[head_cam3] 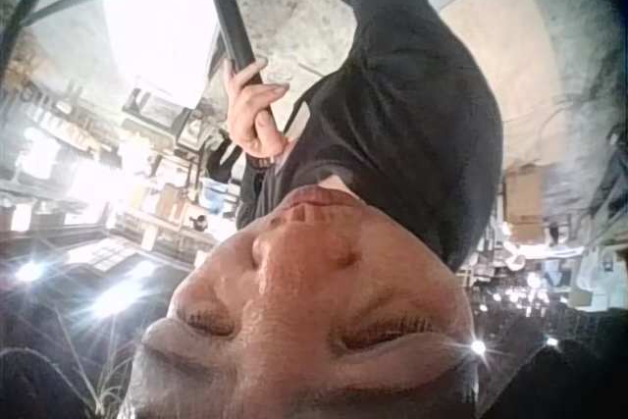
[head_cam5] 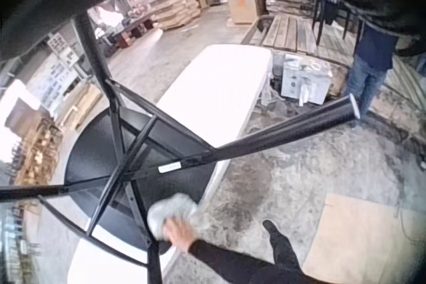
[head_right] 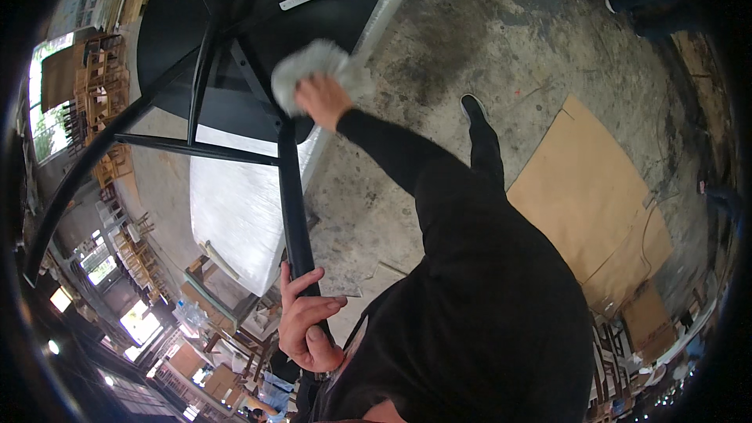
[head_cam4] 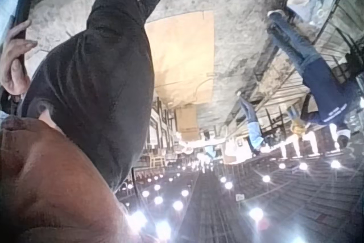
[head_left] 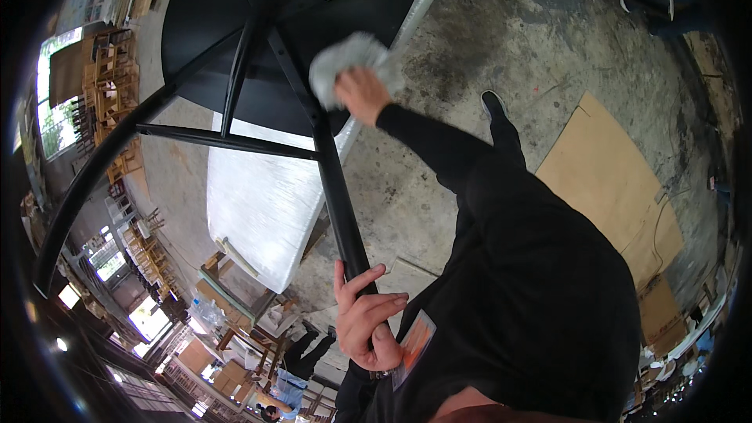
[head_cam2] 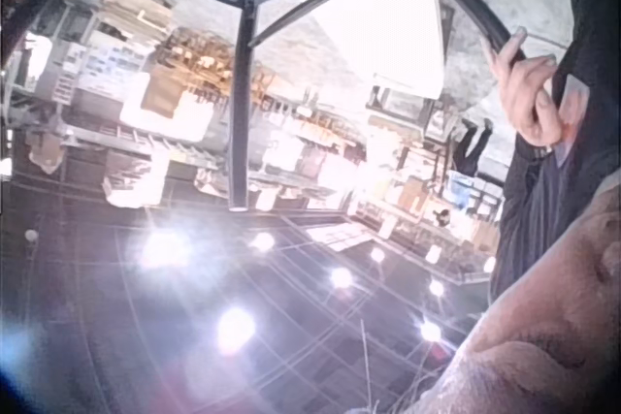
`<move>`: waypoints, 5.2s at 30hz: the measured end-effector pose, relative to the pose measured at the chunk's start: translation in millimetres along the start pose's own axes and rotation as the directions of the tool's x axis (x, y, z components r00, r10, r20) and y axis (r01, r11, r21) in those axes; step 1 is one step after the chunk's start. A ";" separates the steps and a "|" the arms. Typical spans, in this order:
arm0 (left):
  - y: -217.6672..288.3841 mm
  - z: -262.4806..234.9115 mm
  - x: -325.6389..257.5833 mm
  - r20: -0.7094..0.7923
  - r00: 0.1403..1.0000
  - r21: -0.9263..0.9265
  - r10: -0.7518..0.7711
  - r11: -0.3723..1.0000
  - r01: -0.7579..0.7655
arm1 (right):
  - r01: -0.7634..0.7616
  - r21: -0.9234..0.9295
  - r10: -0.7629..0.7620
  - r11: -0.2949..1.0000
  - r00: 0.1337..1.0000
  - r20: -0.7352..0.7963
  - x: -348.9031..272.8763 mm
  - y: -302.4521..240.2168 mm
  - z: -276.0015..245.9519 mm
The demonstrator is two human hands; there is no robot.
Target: The person wipes the legs and underside of a black chair with a white cloth, then picks up another black chair and continues wiping its legs and underside. The person moves between chairs in a workshop setting, handling each chair one at a time.
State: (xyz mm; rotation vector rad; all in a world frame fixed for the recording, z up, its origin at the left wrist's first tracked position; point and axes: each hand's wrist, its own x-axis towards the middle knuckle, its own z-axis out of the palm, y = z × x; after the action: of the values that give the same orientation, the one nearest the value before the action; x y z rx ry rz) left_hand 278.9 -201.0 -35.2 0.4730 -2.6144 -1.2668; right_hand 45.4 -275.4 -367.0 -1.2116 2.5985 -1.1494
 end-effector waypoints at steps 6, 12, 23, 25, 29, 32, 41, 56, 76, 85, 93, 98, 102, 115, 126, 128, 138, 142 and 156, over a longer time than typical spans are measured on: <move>0.5 -1.4 -0.7 -0.003 1.000 0.018 -0.006 1.000 0.006 | 0.398 -0.048 -0.394 0.916 0.916 0.080 -68.4 -42.3 56.1; 0.4 -3.4 0.7 -0.012 1.000 -0.020 0.009 1.000 -0.009 | 0.212 -0.029 -0.212 0.977 0.977 0.003 -29.6 16.6 -6.0; 1.1 3.0 3.5 -0.065 0.998 0.001 -0.010 1.000 0.010 | -0.546 0.244 0.590 0.802 0.657 -0.470 47.3 124.2 -70.7; 3.0 3.3 3.7 -0.057 0.998 0.011 -0.025 1.000 0.025 | -0.476 0.099 0.461 0.874 0.746 -0.481 41.8 77.3 -50.7; 6.3 -1.3 7.0 -0.012 0.999 0.010 -0.040 0.999 0.040 | 0.021 0.049 -0.015 0.999 0.993 -0.117 31.3 4.4 -39.2; 5.9 -2.6 5.5 -0.035 0.998 -0.032 -0.054 0.998 0.053 | -0.134 0.314 0.187 0.940 0.972 -0.143 51.7 -1.6 -75.5; 12.5 3.1 -6.6 -0.280 0.932 -0.214 -0.230 0.961 0.172 | -0.051 -0.057 0.037 0.997 0.976 -0.216 154.1 -17.4 -138.2; 17.2 -9.5 -9.0 -0.144 0.954 -0.215 -0.262 0.950 0.228 | -0.184 -0.103 0.194 0.978 0.976 0.098 115.0 40.4 -201.2; 7.1 -5.1 -17.1 -0.303 0.907 -0.450 -0.291 0.883 0.133 | 0.807 -0.438 -0.575 0.397 0.591 0.567 291.1 -76.2 -208.3; 34.9 -1.0 -2.6 -0.380 0.571 -0.479 -0.727 0.683 0.551 | 0.714 -0.679 -0.325 0.170 0.691 0.646 356.2 -91.6 -242.8; 36.0 -4.7 4.9 -0.236 0.489 -0.616 -0.840 0.519 0.593 | 0.855 -0.251 -0.528 0.454 0.485 0.697 299.6 -90.2 -186.5; 43.7 -10.2 5.9 -0.159 0.417 -0.631 -0.895 0.417 0.654 | 0.699 -0.630 -0.344 0.337 0.715 0.609 379.6 -111.2 -260.0; 38.7 -7.8 4.9 -0.262 0.473 -0.573 -0.841 0.530 0.625 | 0.780 -0.495 -0.371 0.382 0.620 0.691 357.3 -95.1 -231.1; 38.0 -20.5 5.2 -0.296 0.557 -0.494 -0.776 0.623 0.606 | 0.876 0.337 -0.934 0.346 0.355 0.036 336.3 -167.8 -153.3; 35.8 -16.8 4.1 -0.359 0.541 -0.522 -0.761 0.644 0.559 | 0.642 -0.187 -0.563 0.744 0.752 0.342 307.8 -219.7 -87.3; 34.7 -15.9 3.1 -0.382 0.543 -0.510 -0.748 0.660 0.551 | 0.703 -0.227 -0.586 0.674 0.696 0.416 305.9 -208.2 -97.5; 34.0 -10.4 -4.3 -0.522 0.514 -0.477 -0.681 0.732 0.486 | 0.736 -0.364 -0.395 0.571 0.635 0.664 292.1 -162.4 -137.6; 31.7 -11.6 -4.0 -0.479 0.538 -0.471 -0.693 0.721 0.508 | 0.724 -0.219 -0.680 0.654 0.690 0.248 319.9 -223.5 -87.0; 25.6 -21.0 -3.9 -0.410 0.607 -0.440 -0.681 0.731 0.522 | 0.749 -0.362 -0.393 0.555 0.620 0.679 296.6 -179.8 -140.6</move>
State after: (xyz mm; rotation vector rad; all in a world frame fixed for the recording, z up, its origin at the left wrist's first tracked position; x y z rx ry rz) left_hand 284.0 -200.0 -2.2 1.5242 -1.7751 -1.3585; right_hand -91.8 -466.5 -75.9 -2.2835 2.1597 0.1904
